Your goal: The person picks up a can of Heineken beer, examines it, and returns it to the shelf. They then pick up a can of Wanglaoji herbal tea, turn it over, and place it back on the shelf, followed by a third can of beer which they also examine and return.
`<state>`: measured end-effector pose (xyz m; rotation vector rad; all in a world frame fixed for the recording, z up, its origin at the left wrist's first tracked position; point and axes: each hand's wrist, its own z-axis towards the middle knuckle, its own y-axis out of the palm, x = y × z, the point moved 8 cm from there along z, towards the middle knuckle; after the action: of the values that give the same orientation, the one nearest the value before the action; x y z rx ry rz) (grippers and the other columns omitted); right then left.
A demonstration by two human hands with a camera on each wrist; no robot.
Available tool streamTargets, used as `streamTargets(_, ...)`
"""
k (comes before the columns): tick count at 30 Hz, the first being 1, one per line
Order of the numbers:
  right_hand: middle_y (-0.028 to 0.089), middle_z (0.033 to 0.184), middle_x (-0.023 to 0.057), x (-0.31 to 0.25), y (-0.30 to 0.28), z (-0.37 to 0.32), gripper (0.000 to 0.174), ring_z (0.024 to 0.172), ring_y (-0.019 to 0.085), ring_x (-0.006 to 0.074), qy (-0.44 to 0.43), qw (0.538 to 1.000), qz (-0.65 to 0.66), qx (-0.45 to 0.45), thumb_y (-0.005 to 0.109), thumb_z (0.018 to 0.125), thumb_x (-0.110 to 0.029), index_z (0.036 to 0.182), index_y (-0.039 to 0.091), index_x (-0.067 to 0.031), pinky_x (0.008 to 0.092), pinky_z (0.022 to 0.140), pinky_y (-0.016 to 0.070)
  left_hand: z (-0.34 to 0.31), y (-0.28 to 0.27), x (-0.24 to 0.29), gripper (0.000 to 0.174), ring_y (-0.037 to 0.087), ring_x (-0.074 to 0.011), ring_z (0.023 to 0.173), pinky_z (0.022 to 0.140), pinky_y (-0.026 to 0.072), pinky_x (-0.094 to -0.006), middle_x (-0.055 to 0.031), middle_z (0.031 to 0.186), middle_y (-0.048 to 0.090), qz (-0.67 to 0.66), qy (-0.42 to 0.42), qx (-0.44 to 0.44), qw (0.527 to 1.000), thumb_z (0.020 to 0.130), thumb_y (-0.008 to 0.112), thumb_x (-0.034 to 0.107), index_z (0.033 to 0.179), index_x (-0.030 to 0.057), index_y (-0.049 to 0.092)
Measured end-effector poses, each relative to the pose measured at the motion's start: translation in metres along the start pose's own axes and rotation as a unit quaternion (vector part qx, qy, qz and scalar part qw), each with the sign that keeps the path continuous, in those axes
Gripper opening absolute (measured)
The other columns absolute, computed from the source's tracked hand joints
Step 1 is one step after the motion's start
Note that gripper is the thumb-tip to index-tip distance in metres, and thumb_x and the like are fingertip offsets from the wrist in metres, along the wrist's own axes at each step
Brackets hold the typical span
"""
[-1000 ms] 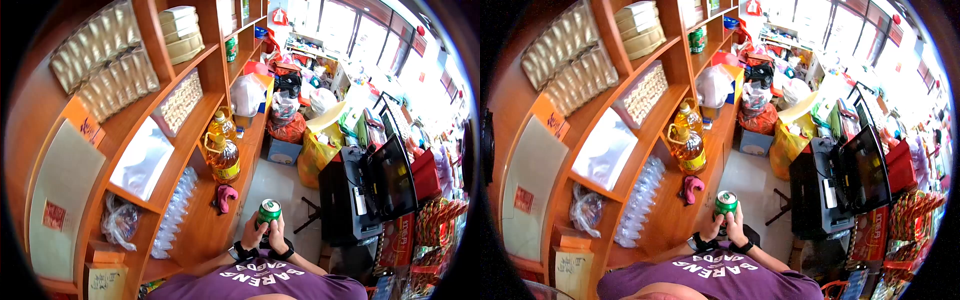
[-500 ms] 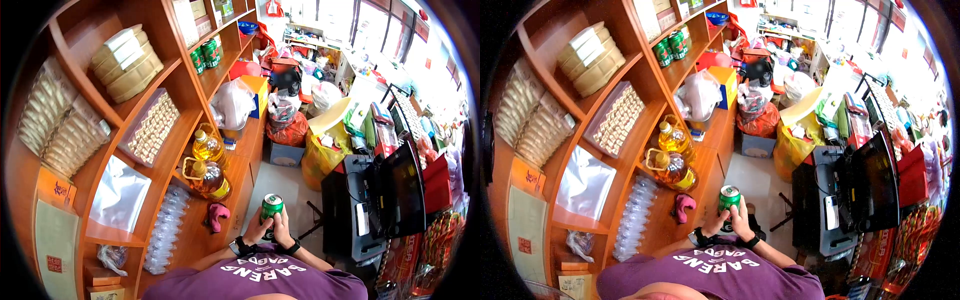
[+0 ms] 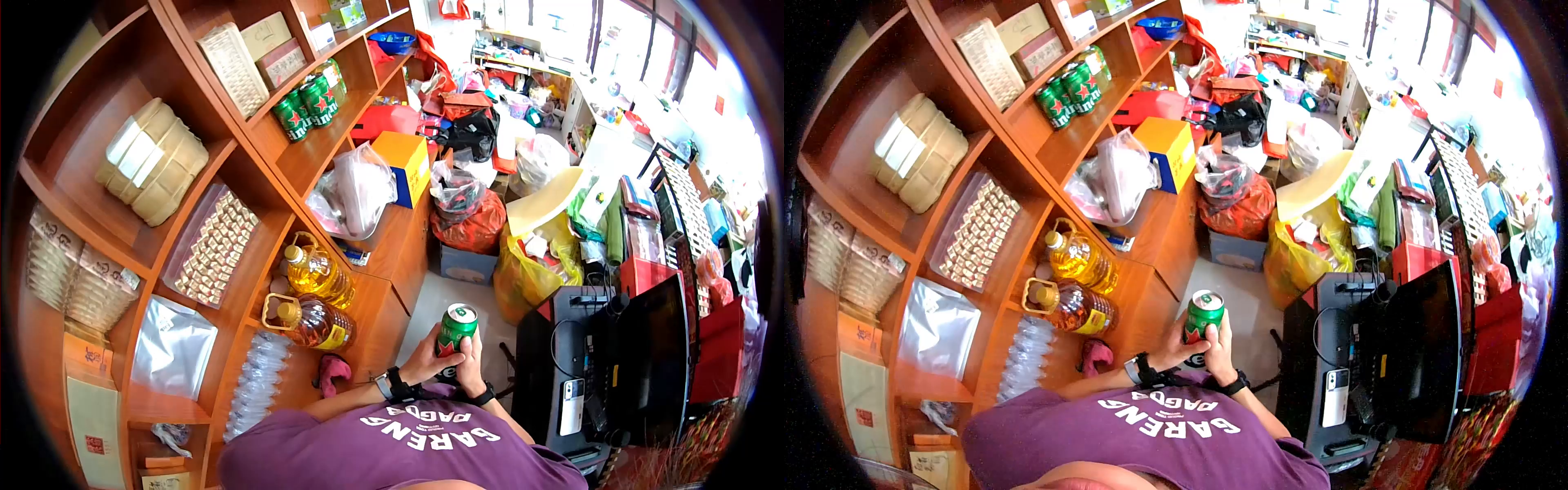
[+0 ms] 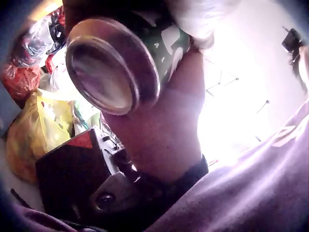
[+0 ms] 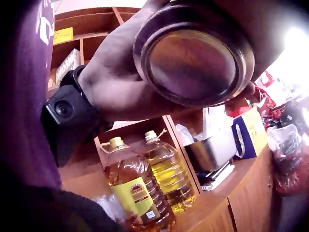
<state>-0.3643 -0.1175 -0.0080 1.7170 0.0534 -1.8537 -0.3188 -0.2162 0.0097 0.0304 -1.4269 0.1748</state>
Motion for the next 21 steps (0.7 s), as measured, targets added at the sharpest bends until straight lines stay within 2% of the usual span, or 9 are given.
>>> streamTargets(4, 0.058, 0.122, 0.0083, 0.012, -0.025, 0.021, 0.049, 0.111, 0.054, 0.0171, -0.006, 1.0, -0.013, 0.012, 0.048, 0.107, -0.038, 0.135, 0.048, 0.0012, 0.0315, 0.098, 0.0439, 0.028, 0.008, -0.006, 0.064, 0.059, -0.0201, 0.11, 0.096, 0.0473, -0.0346, -0.0125, 0.119, 0.061, 0.009, -0.014, -0.003, 1.0, 0.091, 0.077, 0.038, 0.135, 0.0042, 0.047)
streamTargets(6, 0.058, 0.123, 0.009, 0.02, -0.028, 0.032, 0.047, 0.111, 0.055, 0.018, 0.021, 1.0, -0.001, 0.022, 0.046, 0.107, -0.036, 0.137, 0.048, 0.0015, 0.0323, 0.098, 0.0447, 0.035, 0.01, -0.024, 0.06, 0.054, -0.0168, 0.115, 0.098, 0.0452, -0.0334, -0.0099, 0.126, 0.057, -0.042, -0.044, 0.008, 0.998, 0.096, 0.072, 0.031, 0.141, 0.0024, 0.044)
streamTargets(9, 0.058, 0.122, 0.0091, 0.032, -0.023, 0.046, 0.045, 0.11, 0.055, 0.018, 0.056, 0.998, -0.016, 0.008, 0.046, 0.107, -0.033, 0.137, 0.047, 0.0009, 0.0325, 0.097, 0.0448, 0.04, 0.0, -0.033, 0.057, 0.054, -0.0163, 0.116, 0.099, 0.0448, -0.0328, -0.0098, 0.127, 0.057, -0.072, -0.058, 0.031, 0.995, 0.098, 0.069, 0.028, 0.142, 0.0026, 0.044)
streamTargets(11, 0.058, 0.12, 0.0084, 0.023, -0.015, 0.057, 0.042, 0.109, 0.054, 0.0178, 0.047, 0.998, -0.044, -0.007, 0.047, 0.107, -0.031, 0.136, 0.048, -0.0006, 0.0322, 0.096, 0.0442, 0.043, -0.007, -0.042, 0.058, 0.053, -0.0167, 0.118, 0.1, 0.0441, -0.0323, -0.0092, 0.129, 0.057, -0.075, -0.069, 0.023, 0.995, 0.1, 0.066, 0.029, 0.145, 0.0035, 0.042)
streamTargets(13, 0.057, 0.121, 0.0083, 0.03, -0.012, 0.069, 0.041, 0.109, 0.054, 0.0178, 0.063, 0.997, -0.05, -0.02, 0.047, 0.107, -0.029, 0.136, 0.048, -0.0006, 0.0321, 0.097, 0.0438, 0.049, -0.013, -0.046, 0.05, 0.054, -0.0131, 0.109, 0.095, 0.0456, -0.0307, -0.0063, 0.117, 0.058, -0.111, -0.1, 0.049, 0.988, 0.1, 0.067, 0.03, 0.136, 0.004, 0.045)
streamTargets(17, 0.057, 0.122, 0.0081, 0.046, -0.007, 0.097, 0.042, 0.111, 0.054, 0.0178, 0.085, 0.995, -0.044, -0.042, 0.048, 0.107, -0.029, 0.137, 0.047, -0.0005, 0.0325, 0.099, 0.0434, 0.076, -0.035, -0.052, 0.056, 0.053, -0.0152, 0.117, 0.1, 0.0442, -0.0311, -0.0091, 0.126, 0.055, -0.054, -0.072, 0.058, 0.994, 0.101, 0.066, 0.032, 0.143, 0.0046, 0.04)
streamTargets(20, 0.057, 0.124, 0.0088, 0.054, 0.008, 0.128, 0.043, 0.112, 0.054, 0.0179, 0.092, 0.994, -0.036, -0.053, 0.048, 0.107, -0.03, 0.138, 0.046, -0.0003, 0.0328, 0.099, 0.0438, 0.098, -0.057, -0.065, 0.069, 0.049, -0.0164, 0.122, 0.1, 0.0437, -0.0311, -0.0107, 0.134, 0.049, -0.041, -0.044, 0.062, 0.996, 0.101, 0.065, 0.033, 0.151, 0.0053, 0.026)
streamTargets(21, 0.057, 0.124, 0.0089, 0.061, 0.011, 0.14, 0.045, 0.112, 0.054, 0.0177, 0.116, 0.989, -0.047, -0.073, 0.049, 0.105, -0.03, 0.139, 0.045, 0.0, 0.0326, 0.099, 0.044, 0.102, -0.065, -0.083, 0.075, 0.049, -0.0155, 0.119, 0.098, 0.0444, -0.031, -0.0086, 0.131, 0.049, -0.06, -0.103, 0.036, 0.992, 0.099, 0.067, 0.036, 0.152, 0.0054, 0.024)
